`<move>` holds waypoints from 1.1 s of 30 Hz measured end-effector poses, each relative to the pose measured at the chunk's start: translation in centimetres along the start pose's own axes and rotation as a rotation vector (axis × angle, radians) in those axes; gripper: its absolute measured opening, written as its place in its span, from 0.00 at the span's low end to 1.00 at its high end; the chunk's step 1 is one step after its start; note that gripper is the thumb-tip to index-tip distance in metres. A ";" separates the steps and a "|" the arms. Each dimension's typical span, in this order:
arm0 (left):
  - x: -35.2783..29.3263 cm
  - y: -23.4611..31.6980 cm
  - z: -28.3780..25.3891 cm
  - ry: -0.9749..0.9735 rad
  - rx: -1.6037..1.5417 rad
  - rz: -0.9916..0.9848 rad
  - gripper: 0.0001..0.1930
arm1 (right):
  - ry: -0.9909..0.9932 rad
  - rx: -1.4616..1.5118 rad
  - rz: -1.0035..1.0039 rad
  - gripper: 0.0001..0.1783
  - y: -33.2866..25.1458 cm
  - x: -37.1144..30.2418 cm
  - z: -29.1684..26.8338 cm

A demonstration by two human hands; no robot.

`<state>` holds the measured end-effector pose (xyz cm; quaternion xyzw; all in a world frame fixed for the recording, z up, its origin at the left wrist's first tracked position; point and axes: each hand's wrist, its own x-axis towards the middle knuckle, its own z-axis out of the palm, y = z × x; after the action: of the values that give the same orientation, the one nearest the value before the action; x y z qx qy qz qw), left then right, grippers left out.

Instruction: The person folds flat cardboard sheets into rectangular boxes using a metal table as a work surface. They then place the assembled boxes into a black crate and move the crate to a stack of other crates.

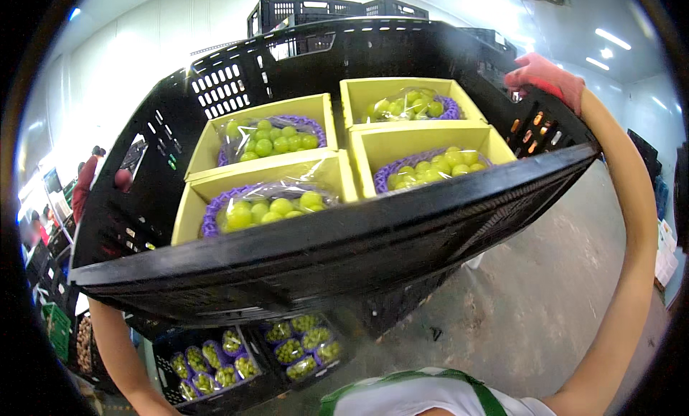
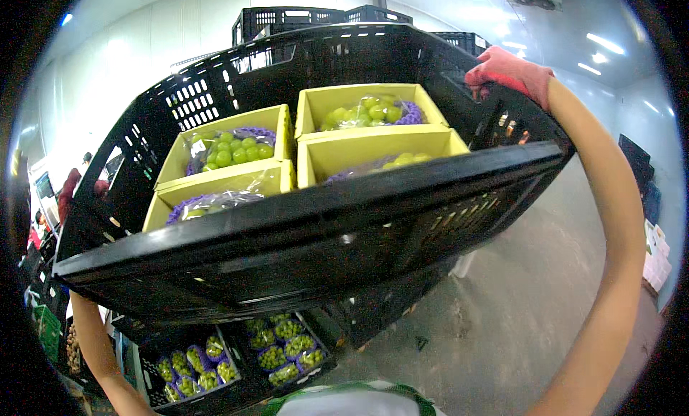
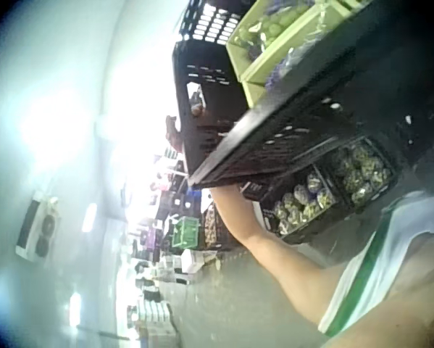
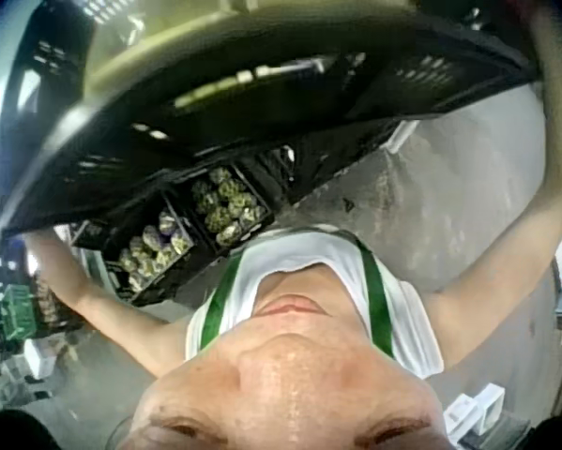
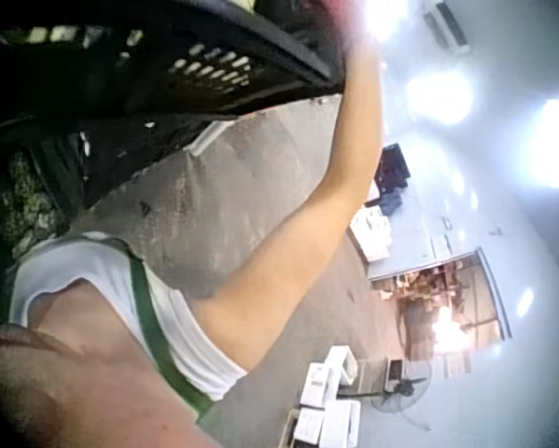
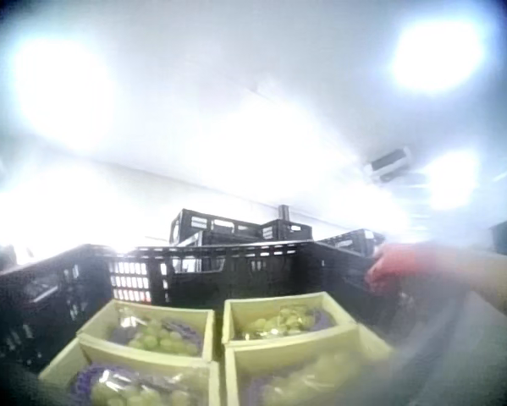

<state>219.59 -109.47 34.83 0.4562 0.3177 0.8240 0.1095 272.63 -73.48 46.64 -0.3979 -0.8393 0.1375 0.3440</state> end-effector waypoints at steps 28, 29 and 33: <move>3.4 -10.7 29.3 -0.174 -0.183 -0.767 0.29 | -0.174 -0.483 -0.337 0.24 24.8 30.1 -4.8; 3.5 -11.5 30.1 -0.247 -0.260 -0.823 0.28 | -0.184 -0.482 -0.457 0.23 24.4 28.9 -4.7; 6.1 -19.5 30.7 -0.345 -0.403 -0.489 0.31 | -0.390 -0.036 -0.709 0.23 25.5 17.7 -8.9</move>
<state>239.31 -78.48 38.52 0.4684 0.2255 0.7302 0.4434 285.51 -43.91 48.49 -0.0563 -0.9763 0.0687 0.1973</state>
